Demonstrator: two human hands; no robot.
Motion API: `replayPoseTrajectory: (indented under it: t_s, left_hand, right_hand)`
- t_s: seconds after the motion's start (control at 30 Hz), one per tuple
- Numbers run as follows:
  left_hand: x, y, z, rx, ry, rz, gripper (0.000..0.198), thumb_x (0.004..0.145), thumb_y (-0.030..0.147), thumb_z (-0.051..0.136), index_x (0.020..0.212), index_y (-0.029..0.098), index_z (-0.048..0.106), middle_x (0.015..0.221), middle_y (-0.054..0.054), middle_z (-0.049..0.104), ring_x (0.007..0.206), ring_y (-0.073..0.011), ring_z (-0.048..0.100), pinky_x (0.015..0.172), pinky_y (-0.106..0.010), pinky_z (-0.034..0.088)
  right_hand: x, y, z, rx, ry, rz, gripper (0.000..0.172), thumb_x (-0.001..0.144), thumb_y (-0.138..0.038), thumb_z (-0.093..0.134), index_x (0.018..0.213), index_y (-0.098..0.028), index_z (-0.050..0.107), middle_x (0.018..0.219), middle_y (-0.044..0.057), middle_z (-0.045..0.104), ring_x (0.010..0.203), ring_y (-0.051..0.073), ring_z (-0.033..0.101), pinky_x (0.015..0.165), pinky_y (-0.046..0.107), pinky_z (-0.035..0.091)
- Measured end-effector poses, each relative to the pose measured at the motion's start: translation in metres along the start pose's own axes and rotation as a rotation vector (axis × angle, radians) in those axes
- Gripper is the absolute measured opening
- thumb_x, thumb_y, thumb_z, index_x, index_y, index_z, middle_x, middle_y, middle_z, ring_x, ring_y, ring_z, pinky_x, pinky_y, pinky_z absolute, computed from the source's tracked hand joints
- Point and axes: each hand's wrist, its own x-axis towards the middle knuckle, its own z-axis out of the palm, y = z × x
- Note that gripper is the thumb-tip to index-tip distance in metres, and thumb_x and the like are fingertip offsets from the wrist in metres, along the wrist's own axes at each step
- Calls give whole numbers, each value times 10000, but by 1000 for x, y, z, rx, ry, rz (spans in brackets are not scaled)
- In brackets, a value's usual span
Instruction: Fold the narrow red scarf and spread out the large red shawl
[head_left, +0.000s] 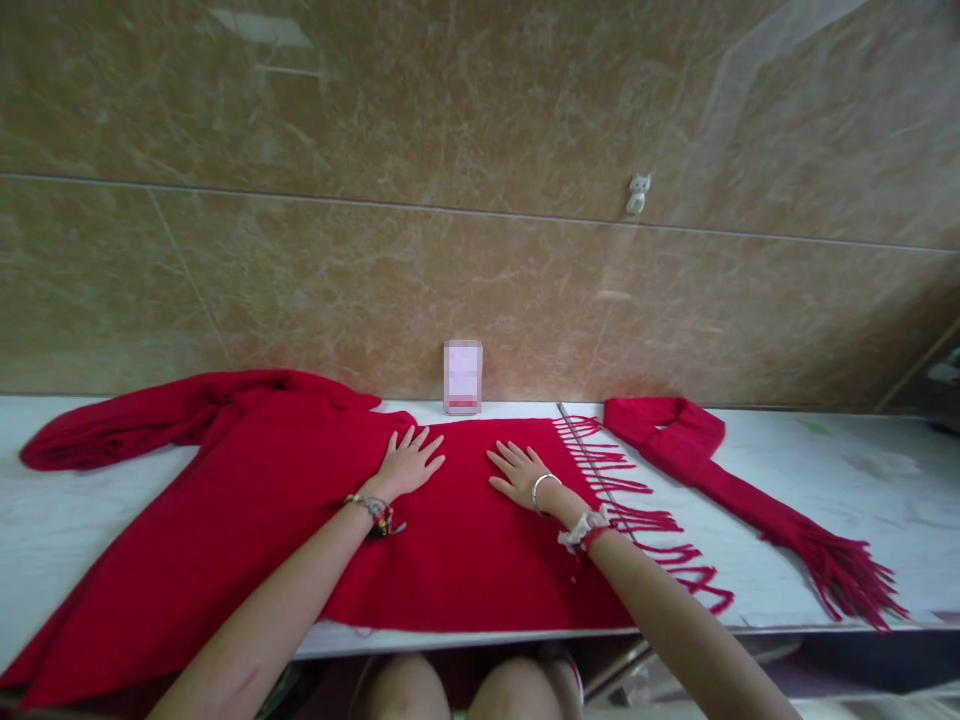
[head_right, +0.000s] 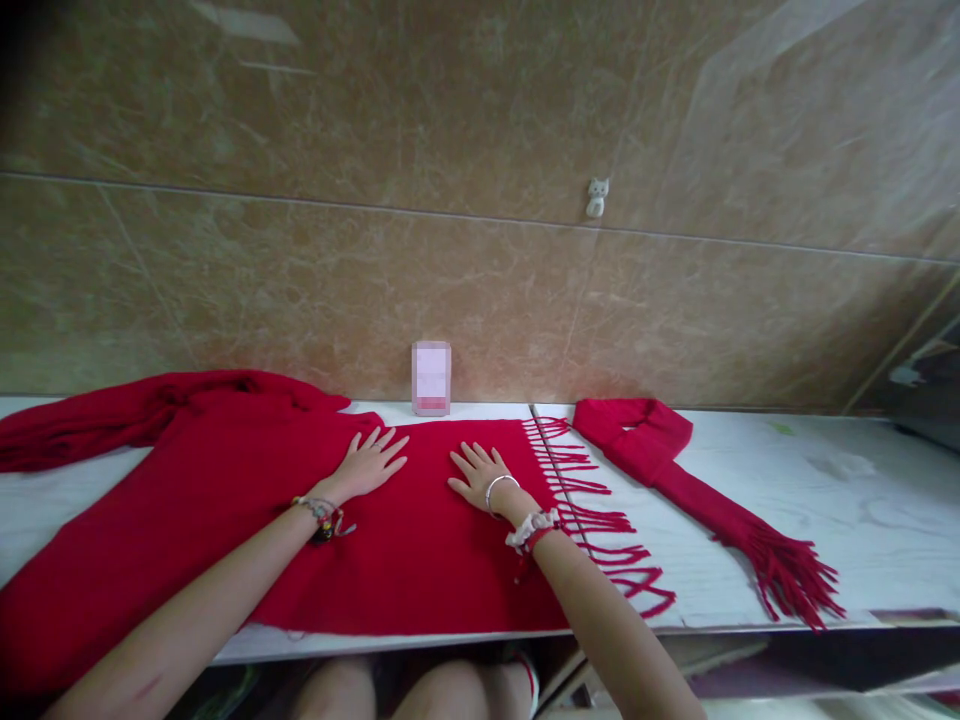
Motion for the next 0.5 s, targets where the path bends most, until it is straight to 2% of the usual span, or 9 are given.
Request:
replayPoseTrajectory:
  t_s: [0.13,0.27,0.37,0.5]
  left_hand:
    - [1,-2,1,-5,38,5,490,896,452,268,1346,278,349,1451,-60,255,1336,-291,152,1039,-516,138]
    - [-8,-5,-6,-12,85,20,483,902,417,281,1342,235,363,1456,-81,232,1336,-261,172,1050,-498,132]
    - [-14,-5,-7,-19,-15,67,517,894,464,288,1359,242,326,1441,-86,266,1332,-248,191,1054,-492,129]
    - [-12,-2,-2,-27,-118,53,624,842,584,315,1379,271,268,1463,-81,189,1339,-315,105,1038,-545,103]
  right_hand:
    - [-2,10,-1,11,-14,37,563,898,-466,269,1384,-182,280,1461,80,207,1340,236,150,1069,449,161]
    - [2,13,2,24,-11,97,568,893,-484,270,1382,-197,285,1462,84,208,1338,236,165,1067,448,159]
    - [5,16,5,5,9,100,573,891,-495,257,1384,-204,281,1461,85,212,1334,245,179,1061,459,165]
    - [6,21,9,-32,26,74,583,885,-507,254,1384,-209,282,1455,85,225,1327,259,200,1054,472,179]
